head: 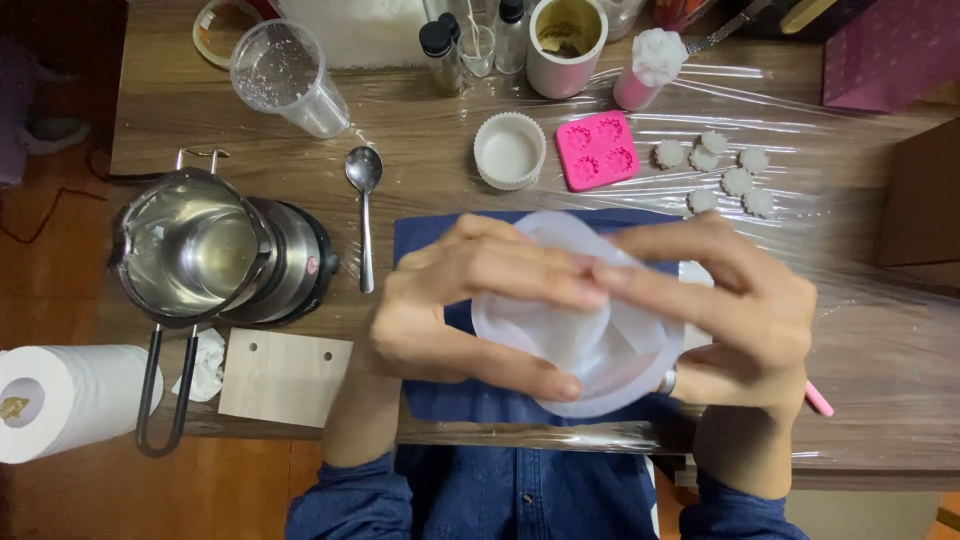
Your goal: The person is removing solidified wax residue from several silicone molds by peeling them back with their hands.
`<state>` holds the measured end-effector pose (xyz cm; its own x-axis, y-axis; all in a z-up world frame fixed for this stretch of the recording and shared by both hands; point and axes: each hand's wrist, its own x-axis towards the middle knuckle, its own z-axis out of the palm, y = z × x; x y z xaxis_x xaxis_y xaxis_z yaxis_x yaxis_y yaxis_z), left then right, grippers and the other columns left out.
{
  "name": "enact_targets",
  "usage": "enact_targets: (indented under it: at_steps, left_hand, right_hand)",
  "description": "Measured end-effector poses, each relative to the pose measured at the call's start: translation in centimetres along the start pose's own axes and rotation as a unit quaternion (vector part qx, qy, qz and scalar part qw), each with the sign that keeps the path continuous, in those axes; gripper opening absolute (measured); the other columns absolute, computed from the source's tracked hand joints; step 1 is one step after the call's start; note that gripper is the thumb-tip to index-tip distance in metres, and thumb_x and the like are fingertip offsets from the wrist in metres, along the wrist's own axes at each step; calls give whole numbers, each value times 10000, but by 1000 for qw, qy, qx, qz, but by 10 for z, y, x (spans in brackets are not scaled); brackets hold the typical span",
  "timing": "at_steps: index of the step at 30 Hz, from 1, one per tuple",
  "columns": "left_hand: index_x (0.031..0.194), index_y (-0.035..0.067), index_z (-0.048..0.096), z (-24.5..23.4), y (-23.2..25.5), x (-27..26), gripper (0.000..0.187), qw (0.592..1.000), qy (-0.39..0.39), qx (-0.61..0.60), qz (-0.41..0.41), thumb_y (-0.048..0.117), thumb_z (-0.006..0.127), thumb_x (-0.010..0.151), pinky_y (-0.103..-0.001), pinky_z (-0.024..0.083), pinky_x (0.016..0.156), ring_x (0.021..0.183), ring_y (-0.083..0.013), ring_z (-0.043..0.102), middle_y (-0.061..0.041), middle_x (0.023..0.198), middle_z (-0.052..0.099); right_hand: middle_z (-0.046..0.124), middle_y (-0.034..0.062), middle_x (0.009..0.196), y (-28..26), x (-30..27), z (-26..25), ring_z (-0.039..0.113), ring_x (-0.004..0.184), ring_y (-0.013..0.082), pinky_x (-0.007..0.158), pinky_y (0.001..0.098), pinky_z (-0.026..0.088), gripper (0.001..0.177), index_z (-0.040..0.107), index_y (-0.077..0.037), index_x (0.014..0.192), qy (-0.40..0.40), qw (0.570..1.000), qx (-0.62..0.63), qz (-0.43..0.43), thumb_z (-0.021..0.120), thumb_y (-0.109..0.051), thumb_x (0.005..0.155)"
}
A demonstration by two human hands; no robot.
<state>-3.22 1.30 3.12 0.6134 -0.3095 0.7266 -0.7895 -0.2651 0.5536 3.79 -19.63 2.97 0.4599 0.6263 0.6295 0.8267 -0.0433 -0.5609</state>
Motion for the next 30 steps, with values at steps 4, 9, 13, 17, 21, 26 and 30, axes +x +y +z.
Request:
enact_targets:
  at_steps: [4,9,13,17,21,26,30]
  left_hand:
    - [887,109,731,5,-3,6,66,997,27,-53,47,116,756,826,-396,516,933,1033,-298,652,-100,1107,587]
    - [950,115,719,2,6,6,96,999,-21,-26,31,79,650,892,-363,552,924,1051,-290,637,-78,1075,613]
    - [902,97,708,16,-19,-2,324,995,42,-57,68,204,416,990,-411,580,842,927,-322,665,-91,998,631]
    - [947,82,686,24,-26,-6,326,991,72,-115,8,201,388,1009,-422,566,960,1018,-333,639,-111,998,591]
    - [1023,107,675,32,-38,-10,224,980,86,-176,-32,1,501,932,-270,480,734,813,-174,576,-73,1031,567]
    - [970,158,674,37,-53,-13,147,982,88,-168,15,273,602,915,-299,464,743,833,-169,532,-8,944,559]
    - [908,159,685,44,-65,-14,266,976,129,-172,17,390,553,916,-286,373,676,734,-137,471,28,800,574]
  right_hand:
    - [613,234,917,1,-1,3,651,766,256,696,295,518,217,653,-6,940,30,999,13,-25,541,-172,854]
    - [616,136,829,-7,3,6,620,699,222,647,312,451,197,674,-68,862,68,996,-22,-60,525,-196,862]
    - [610,150,796,-3,6,8,593,693,241,630,331,439,176,706,-23,868,74,987,-107,-89,541,-83,882]
    - [643,224,922,6,5,9,686,842,342,749,381,494,336,674,35,920,79,992,-64,-79,446,-211,915]
    - [678,172,876,19,9,8,726,840,323,697,343,584,338,642,36,876,62,988,69,-127,469,-254,897]
    - [690,136,786,25,4,12,732,740,244,679,343,543,372,651,-11,777,3,975,202,-96,477,-317,899]
    - [673,118,681,41,0,24,697,602,205,768,358,449,472,640,-29,666,-2,967,248,-54,479,-412,890]
